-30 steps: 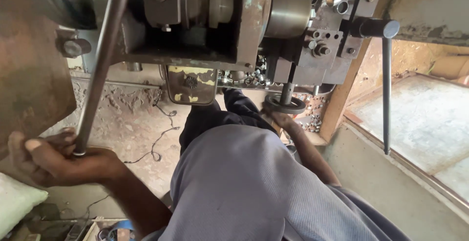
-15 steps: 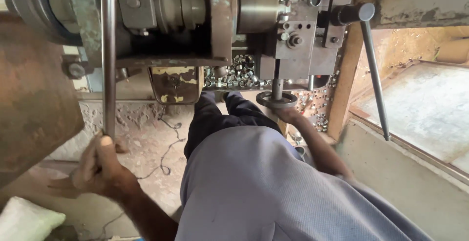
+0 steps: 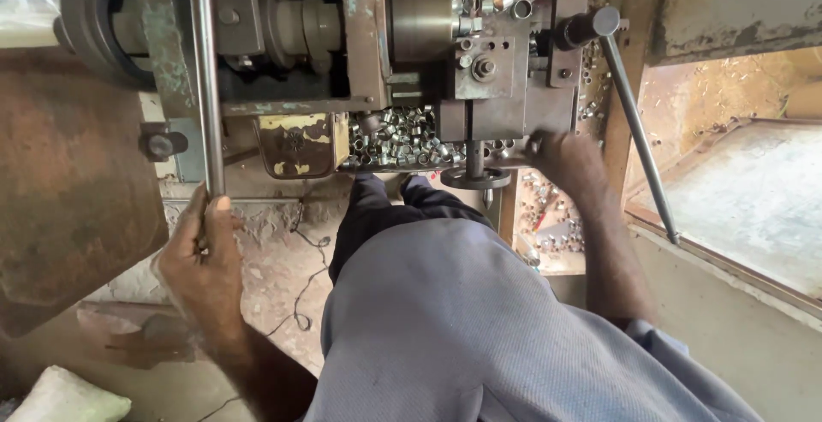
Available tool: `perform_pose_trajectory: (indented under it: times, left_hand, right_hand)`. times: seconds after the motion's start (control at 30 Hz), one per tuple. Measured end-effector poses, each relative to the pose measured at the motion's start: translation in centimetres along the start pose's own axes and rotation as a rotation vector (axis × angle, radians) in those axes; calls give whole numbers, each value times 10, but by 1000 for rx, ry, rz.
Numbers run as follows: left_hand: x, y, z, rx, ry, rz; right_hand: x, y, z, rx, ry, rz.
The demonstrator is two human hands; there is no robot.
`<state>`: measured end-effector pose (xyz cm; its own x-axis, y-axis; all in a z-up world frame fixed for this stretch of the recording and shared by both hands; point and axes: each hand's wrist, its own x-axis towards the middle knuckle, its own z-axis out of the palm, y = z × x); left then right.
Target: The person operates a lathe machine by pulling a lever, turning a handwheel, and inserting and removing cylindrical metal parts by hand.
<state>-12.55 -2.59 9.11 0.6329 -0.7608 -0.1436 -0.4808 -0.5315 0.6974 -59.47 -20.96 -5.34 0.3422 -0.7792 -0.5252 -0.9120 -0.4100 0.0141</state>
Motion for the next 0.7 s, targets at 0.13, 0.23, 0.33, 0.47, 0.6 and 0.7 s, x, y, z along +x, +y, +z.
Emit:
perform_pose_trajectory:
  times: [0.13, 0.23, 0.33, 0.47, 0.6, 0.7]
  left_hand:
    - [-6, 26, 4, -10, 59, 45]
    - [-9, 27, 6, -19, 75, 41]
    - [-10, 29, 8, 7, 126, 107]
    - [-13, 28, 11, -2, 206, 144]
    - [-14, 27, 10, -19, 195, 123]
    - [-15, 28, 10, 5, 204, 133]
  right_hand:
    - [41, 9, -72, 380, 362, -12]
    - [89, 29, -78, 378, 587, -222]
    - [127, 30, -92, 385, 597, -251]
    - [164, 25, -89, 410, 625, -202]
    - [177, 18, -78, 427, 633, -186]
    - [175, 12, -79, 486, 645, -146]
